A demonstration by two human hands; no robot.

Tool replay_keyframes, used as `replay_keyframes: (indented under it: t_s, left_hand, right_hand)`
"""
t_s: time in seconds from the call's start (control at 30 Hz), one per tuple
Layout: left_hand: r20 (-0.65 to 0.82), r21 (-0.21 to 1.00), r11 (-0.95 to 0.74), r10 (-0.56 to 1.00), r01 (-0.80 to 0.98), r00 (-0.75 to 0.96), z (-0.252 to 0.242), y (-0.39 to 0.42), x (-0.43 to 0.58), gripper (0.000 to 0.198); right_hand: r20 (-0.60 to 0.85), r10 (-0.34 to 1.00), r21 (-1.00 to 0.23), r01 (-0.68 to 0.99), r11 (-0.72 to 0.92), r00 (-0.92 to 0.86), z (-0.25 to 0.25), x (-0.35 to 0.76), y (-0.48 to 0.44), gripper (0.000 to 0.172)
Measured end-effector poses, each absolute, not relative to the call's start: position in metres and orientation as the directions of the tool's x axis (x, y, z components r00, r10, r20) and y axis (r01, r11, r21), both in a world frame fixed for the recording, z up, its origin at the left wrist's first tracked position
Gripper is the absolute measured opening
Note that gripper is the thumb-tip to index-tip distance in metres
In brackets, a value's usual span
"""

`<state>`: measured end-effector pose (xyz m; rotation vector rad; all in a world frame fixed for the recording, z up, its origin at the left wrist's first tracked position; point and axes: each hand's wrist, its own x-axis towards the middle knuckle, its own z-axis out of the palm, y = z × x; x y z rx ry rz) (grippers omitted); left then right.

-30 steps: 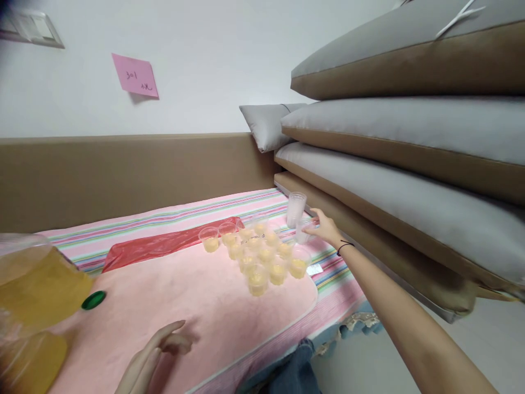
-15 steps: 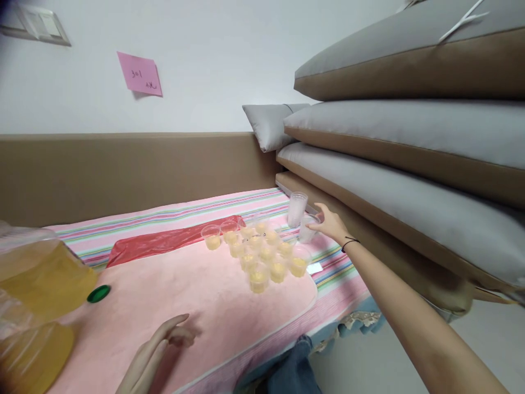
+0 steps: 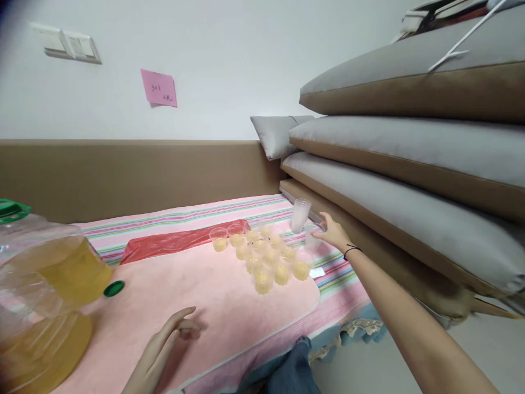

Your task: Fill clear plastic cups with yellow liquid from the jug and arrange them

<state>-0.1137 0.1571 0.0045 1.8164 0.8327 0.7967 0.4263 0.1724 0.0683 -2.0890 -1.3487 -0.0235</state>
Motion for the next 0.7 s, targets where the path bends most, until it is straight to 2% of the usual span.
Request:
replay_keyframes:
  t_s: [0.17,0.4,0.6,0.7]
  left_hand:
    - [0.163,0.928,-0.324,0.796,0.183,0.583,0.004,0.158,-0.116,0.045]
    - [0.187,0.934,-0.326,0.793,0.145,0.579,0.001,0.16,-0.116,0.042]
    - [0.218,0.921,-0.352,0.819,0.164,0.531,0.005,0.163,-0.117,0.043]
    - [0.258,0.904,-0.394,0.813,0.166,0.522,0.011,0.161,-0.117,0.047]
  right_hand:
    - [0.36,0.803,-0.495,0.827,-0.267,0.475,0.085,0.427,0.171,0.089]
    - [0.445,0.788,-0.492,0.852,-0.181,0.424,0.14,0.402,0.161,0.091]
    - [0.549,0.797,-0.491,0.868,0.065,0.251,0.184,0.33,0.146,0.089]
    - [0.527,0.838,-0.529,0.827,0.192,0.143,0.191,0.281,0.139,0.087]
